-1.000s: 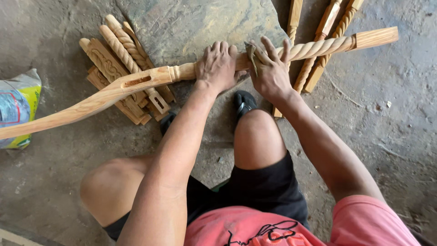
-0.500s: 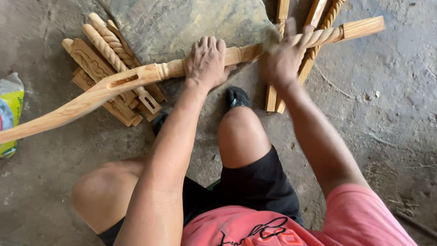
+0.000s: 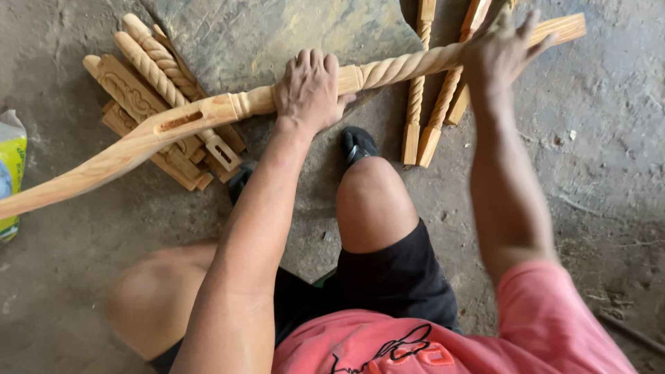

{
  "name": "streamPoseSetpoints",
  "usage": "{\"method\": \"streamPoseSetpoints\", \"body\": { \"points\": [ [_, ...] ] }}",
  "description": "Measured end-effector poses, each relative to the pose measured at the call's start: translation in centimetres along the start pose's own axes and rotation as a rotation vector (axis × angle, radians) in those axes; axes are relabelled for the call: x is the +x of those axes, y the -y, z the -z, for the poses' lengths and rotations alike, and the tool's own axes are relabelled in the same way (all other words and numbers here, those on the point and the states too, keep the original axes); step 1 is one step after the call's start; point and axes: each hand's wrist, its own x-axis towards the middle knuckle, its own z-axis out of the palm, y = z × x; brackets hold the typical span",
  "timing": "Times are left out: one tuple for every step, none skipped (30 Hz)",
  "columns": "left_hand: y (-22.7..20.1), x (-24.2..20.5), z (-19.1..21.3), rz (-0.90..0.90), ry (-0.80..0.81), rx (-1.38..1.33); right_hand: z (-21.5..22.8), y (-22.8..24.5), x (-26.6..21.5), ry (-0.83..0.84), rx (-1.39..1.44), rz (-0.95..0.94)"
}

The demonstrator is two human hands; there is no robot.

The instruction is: The person sands a decorative wooden chair leg by hand with a piece of sandpaper, moving the paper along the length and around the carved details of the wood.

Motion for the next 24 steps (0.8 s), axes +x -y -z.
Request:
{"method": "streamPoseSetpoints", "body": {
  "points": [
    [-0.2,0.2,0.3,-0.006,-0.02,-0.002,-1.4,1.6,-2.6,-0.208,-0.048,0.042],
    [-0.4,-0.1,0.6,-0.012,-0.056,0.001,-2.5,3.4,-4.9,-0.415,-0.096,0.086],
    [-0.2,-0.2,0.9,-0.012,-0.082,0.013,-2.5,3.2,-3.9,-0.428,-0.093,0.086],
    [0.0,0.5,1.0,-0.012,-0.094,0.02,-2.5,2.7,-2.6,-0.362,-0.064,0.082],
    [0.0,0.4,0.7,-0.022,-0.071,0.032,-2.7,1.9,-2.8,-0.268,-0.033,0.071],
    [-0.1,0.4,0.3,-0.033,-0.049,0.043,-2.9,0.9,-2.7,-0.173,-0.002,0.061],
    [-0.2,0.1,-0.3,-0.038,-0.013,0.041,-3.4,-0.4,-3.6,-0.061,0.03,0.044],
    [-0.1,0.1,-0.7,-0.043,-0.03,0.024,-3.1,-3.2,-2.4,-0.13,0.095,-0.022],
    [0.1,0.2,-0.8,-0.039,-0.073,0.013,-2.8,-5.0,-0.1,-0.225,0.16,-0.077],
    [0.3,-0.5,-0.7,-0.036,-0.065,0.017,-3.9,-4.0,-1.1,-0.218,0.165,-0.078],
    [0.2,-0.2,-0.6,-0.025,-0.054,0.009,-4.6,-3.1,-1.7,-0.33,0.098,-0.051],
    [0.0,0.0,-0.6,-0.013,-0.042,0.001,-4.6,-2.7,-1.7,-0.441,0.03,-0.022],
    [0.0,0.1,-0.4,-0.009,-0.06,0.005,-4.3,-1.6,-2.7,-0.458,0.033,-0.015],
    [-0.1,0.0,-0.4,-0.025,-0.081,0.024,-4.0,0.1,-5.9,-0.361,0.118,0.003],
    [0.0,-0.1,-0.5,-0.049,-0.088,0.046,-3.5,1.1,-7.8,-0.253,0.206,0.009],
    [0.5,0.5,-0.6,-0.052,-0.093,0.054,-2.7,0.1,-5.7,-0.261,0.211,0.006],
    [0.8,0.6,-1.1,-0.049,-0.023,0.052,-1.9,-1.8,-3.4,-0.18,0.166,-0.047],
    [0.9,0.5,-1.7,-0.045,0.047,0.049,-1.7,-3.1,-1.9,-0.099,0.121,-0.097],
    [0.8,0.3,-2.1,-0.045,0.061,0.052,-2.1,-3.6,-1.2,-0.086,0.127,-0.101],
    [0.7,0.0,-2.4,-0.045,-0.004,0.076,-2.6,-4.1,-0.8,-0.093,0.145,-0.112],
    [0.8,0.6,-2.2,-0.046,-0.09,0.107,-3.4,-3.7,-0.6,-0.142,0.177,-0.123],
    [0.8,0.6,-1.9,-0.047,-0.095,0.117,-4.2,-2.9,-1.2,-0.205,0.2,-0.139],
    [0.6,0.4,-1.8,-0.045,-0.093,0.122,-5.0,-1.7,-2.8,-0.266,0.234,-0.153],
    [0.6,0.3,-1.7,-0.042,-0.092,0.127,-5.3,-0.5,-5.1,-0.304,0.287,-0.178]
  ]
}}
